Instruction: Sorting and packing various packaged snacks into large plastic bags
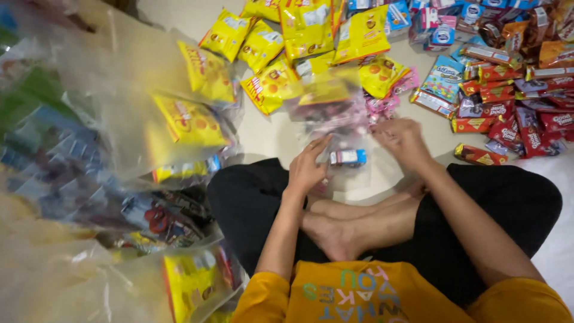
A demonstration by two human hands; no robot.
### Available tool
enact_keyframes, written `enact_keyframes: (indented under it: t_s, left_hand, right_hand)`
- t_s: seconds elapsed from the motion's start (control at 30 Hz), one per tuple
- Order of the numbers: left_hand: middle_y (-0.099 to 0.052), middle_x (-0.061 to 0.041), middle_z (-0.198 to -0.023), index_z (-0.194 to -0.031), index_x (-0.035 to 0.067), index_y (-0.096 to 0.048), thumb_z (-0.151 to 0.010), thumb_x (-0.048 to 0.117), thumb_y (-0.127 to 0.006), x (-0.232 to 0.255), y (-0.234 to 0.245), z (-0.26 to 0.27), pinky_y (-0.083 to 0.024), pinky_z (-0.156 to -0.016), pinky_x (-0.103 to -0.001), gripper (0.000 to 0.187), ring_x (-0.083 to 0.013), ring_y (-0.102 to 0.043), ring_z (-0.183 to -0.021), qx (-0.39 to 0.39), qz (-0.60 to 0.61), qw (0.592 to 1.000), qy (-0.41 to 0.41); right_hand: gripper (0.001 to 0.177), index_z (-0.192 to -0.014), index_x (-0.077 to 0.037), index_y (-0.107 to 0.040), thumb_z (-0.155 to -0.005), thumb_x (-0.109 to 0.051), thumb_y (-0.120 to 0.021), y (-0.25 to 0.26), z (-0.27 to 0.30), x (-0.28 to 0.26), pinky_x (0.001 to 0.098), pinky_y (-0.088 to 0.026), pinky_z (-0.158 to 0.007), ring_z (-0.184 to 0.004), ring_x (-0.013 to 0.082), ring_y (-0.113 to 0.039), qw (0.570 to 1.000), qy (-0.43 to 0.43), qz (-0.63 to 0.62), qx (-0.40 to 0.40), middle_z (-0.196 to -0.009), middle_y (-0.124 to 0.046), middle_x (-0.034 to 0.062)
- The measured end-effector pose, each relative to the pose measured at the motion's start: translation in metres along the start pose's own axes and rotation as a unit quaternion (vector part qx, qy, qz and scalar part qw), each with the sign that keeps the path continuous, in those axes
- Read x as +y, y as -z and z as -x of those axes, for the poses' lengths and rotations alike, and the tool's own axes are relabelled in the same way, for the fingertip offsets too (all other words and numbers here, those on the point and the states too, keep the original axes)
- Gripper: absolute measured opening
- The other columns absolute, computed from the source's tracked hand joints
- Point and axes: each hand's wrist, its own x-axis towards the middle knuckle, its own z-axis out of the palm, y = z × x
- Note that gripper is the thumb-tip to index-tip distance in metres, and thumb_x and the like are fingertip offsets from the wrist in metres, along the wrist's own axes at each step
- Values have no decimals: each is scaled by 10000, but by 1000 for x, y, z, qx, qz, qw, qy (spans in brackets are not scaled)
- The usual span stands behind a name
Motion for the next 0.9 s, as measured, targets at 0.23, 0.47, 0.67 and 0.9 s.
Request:
enact_keyframes:
  t_s: [0.23,0.47,0.67,0.9]
  left_hand:
    - [-568,16,-1488,-1517,365,-506,-775,93,-570,-4,-9,-11,-523,-1034,-544,793,-367,-582,-1304,1,1,1000,4]
    - [-572,25,-1494,-1513,348,-521,-773,92,-571,-3,-7,-15,-502,-1068,-512,785,-351,-577,-1326,0,8,1000,4]
    - [-574,-30,-1487,-1525,327,-513,-766,69,-581,-15,-15,-15,-479,-1090,-535,805,-373,-559,-1344,5,39,999,-23]
    - [-577,-188,-1474,-1508,223,-549,-767,91,-649,-86,-48,-34,-461,-1101,-523,759,-449,-556,-1328,32,155,987,-18]
  right_hand:
    - [727,-1480,2,-515,-829,-76,-830,18,6,142,615,-390,-1078,-1323,492,-506,970,-184,121,100,-1421,-544,299]
    - [644,-1312,-146,-730,-721,-259,-960,0,11,163,462,-536,-912,-1106,364,-574,939,-220,233,123,-1212,-616,95]
    - [373,-1097,-217,-743,-840,-446,-887,-22,23,187,420,-518,-840,-993,299,-648,911,-170,344,153,-968,-694,31]
    - [163,-1225,-137,-680,-1064,-151,-657,-37,37,224,516,-568,-817,-932,418,-703,942,-268,34,200,-917,-692,181]
